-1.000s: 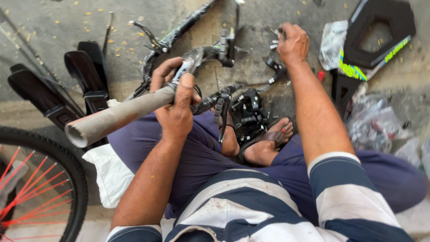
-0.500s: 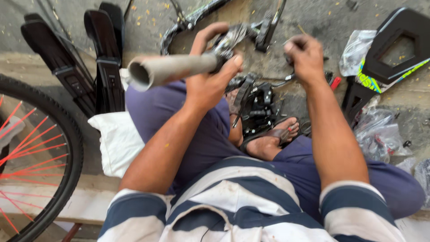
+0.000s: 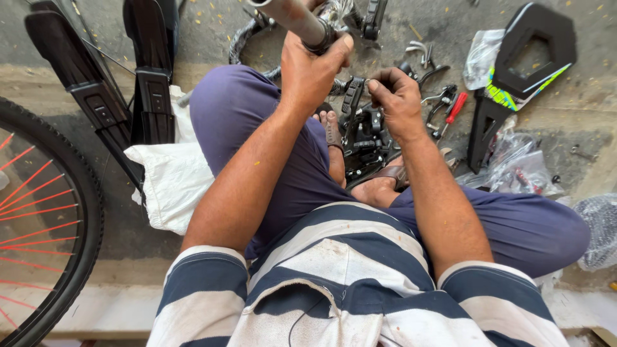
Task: The person sits on the floor assembling a bicycle handlebar. They unwrap plastic packaging from parts, fit components onto the handlebar, hold a metal pipe over the bar while working on it, and pick small parts and tools from the floor and a nearby workbench.
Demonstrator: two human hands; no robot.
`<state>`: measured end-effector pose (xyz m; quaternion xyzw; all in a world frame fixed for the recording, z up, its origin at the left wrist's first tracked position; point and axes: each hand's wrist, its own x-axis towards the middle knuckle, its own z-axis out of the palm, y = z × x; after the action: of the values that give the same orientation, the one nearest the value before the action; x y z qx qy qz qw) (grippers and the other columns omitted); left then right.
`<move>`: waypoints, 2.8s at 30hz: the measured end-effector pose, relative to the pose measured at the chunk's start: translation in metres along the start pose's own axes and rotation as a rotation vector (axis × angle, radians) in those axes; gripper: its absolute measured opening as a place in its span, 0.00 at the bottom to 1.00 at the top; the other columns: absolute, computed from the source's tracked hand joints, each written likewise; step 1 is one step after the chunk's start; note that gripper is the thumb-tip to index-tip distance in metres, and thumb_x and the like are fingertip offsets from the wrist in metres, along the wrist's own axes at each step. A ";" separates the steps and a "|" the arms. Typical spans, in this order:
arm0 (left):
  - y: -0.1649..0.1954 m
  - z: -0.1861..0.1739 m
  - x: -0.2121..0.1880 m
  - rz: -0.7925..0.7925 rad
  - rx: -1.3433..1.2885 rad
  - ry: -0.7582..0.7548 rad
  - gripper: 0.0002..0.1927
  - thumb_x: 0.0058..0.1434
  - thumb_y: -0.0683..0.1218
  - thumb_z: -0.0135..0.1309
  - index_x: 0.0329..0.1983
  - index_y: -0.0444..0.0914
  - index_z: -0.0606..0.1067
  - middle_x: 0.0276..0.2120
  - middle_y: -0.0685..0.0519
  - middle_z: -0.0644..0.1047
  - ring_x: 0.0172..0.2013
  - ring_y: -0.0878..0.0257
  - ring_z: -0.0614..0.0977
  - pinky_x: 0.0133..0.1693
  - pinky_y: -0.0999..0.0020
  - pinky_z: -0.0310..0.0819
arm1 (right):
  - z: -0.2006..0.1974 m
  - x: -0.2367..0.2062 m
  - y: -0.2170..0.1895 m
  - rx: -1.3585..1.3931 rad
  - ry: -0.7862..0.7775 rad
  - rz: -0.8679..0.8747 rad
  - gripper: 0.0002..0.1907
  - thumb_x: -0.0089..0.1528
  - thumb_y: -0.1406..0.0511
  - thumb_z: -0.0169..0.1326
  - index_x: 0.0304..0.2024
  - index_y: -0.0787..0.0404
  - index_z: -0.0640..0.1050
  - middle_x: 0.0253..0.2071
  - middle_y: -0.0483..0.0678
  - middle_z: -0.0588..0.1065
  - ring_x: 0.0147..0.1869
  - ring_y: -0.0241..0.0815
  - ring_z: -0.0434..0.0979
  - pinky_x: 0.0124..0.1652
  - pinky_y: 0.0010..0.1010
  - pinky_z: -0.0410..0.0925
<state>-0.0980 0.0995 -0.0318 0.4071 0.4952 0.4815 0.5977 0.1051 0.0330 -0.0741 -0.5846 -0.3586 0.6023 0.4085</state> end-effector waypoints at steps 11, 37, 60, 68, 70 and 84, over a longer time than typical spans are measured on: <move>0.003 0.001 0.009 -0.080 -0.164 -0.136 0.43 0.57 0.32 0.64 0.73 0.39 0.57 0.38 0.50 0.80 0.37 0.65 0.83 0.38 0.69 0.81 | 0.046 0.012 -0.074 -0.265 0.117 -0.443 0.03 0.71 0.69 0.57 0.44 0.65 0.78 0.36 0.39 0.76 0.39 0.27 0.73 0.39 0.21 0.69; 0.004 0.003 0.007 0.000 -0.051 -0.114 0.43 0.56 0.31 0.62 0.73 0.39 0.58 0.36 0.52 0.81 0.37 0.66 0.84 0.41 0.69 0.83 | 0.041 -0.002 -0.090 -0.243 0.063 -0.304 0.06 0.62 0.75 0.63 0.43 0.68 0.84 0.37 0.48 0.82 0.39 0.32 0.82 0.40 0.22 0.77; -0.011 0.001 0.006 -0.023 -0.114 -0.197 0.19 0.64 0.36 0.56 0.56 0.35 0.66 0.40 0.49 0.82 0.34 0.63 0.87 0.34 0.69 0.83 | 0.001 -0.017 -0.008 -0.049 0.132 -0.144 0.08 0.65 0.75 0.59 0.47 0.67 0.83 0.39 0.46 0.81 0.41 0.34 0.82 0.43 0.26 0.78; -0.012 -0.002 0.006 -0.019 -0.145 -0.199 0.18 0.66 0.37 0.55 0.57 0.35 0.65 0.42 0.49 0.82 0.35 0.63 0.87 0.35 0.68 0.83 | 0.000 -0.014 0.007 -0.153 0.170 -0.157 0.08 0.65 0.74 0.57 0.46 0.66 0.83 0.38 0.45 0.81 0.40 0.33 0.81 0.43 0.26 0.78; -0.013 -0.002 0.005 -0.019 -0.140 -0.202 0.19 0.66 0.37 0.55 0.58 0.35 0.65 0.42 0.49 0.82 0.35 0.63 0.87 0.35 0.68 0.83 | 0.004 -0.017 0.006 -0.161 0.191 -0.164 0.09 0.65 0.74 0.57 0.47 0.66 0.83 0.38 0.45 0.81 0.41 0.33 0.81 0.44 0.26 0.78; -0.014 -0.003 0.004 0.005 -0.126 -0.203 0.19 0.68 0.38 0.56 0.59 0.37 0.64 0.42 0.49 0.82 0.37 0.63 0.88 0.36 0.67 0.84 | 0.012 -0.023 0.004 -0.254 0.202 -0.153 0.08 0.70 0.66 0.56 0.45 0.67 0.80 0.33 0.45 0.79 0.35 0.32 0.81 0.36 0.25 0.77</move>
<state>-0.0982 0.1002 -0.0468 0.4168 0.3998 0.4695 0.6679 0.0928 0.0112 -0.0674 -0.6602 -0.4324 0.4573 0.4099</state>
